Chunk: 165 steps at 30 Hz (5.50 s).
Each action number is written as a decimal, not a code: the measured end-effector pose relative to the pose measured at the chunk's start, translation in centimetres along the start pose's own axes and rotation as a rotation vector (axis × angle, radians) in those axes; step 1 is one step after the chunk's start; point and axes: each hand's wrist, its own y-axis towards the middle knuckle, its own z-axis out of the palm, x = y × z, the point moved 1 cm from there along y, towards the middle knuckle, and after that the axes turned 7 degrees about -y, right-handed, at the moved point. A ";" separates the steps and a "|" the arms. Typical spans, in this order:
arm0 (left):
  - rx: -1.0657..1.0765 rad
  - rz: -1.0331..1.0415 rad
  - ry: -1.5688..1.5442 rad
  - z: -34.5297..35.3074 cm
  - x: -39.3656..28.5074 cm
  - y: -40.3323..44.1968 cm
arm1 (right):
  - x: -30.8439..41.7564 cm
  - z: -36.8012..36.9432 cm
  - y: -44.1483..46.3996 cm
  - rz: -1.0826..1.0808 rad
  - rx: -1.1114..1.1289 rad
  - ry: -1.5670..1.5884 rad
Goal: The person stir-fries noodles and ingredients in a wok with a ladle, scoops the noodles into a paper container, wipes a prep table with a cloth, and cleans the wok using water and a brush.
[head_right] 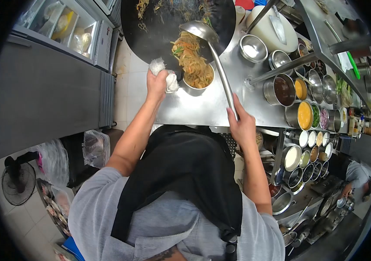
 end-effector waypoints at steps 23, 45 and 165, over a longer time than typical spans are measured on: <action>-0.012 0.034 0.030 -0.2 0.4 0.4 | -1.3 -5.3 -8.5 0.112 0.148 0.040; -0.026 0.028 0.031 -0.6 0.3 1.1 | -3.9 0.8 -3.1 -0.178 0.030 -0.089; -2.217 1.818 -0.767 29.4 35.4 -103.5 | -6.0 9.3 -27.0 0.190 2.580 -0.311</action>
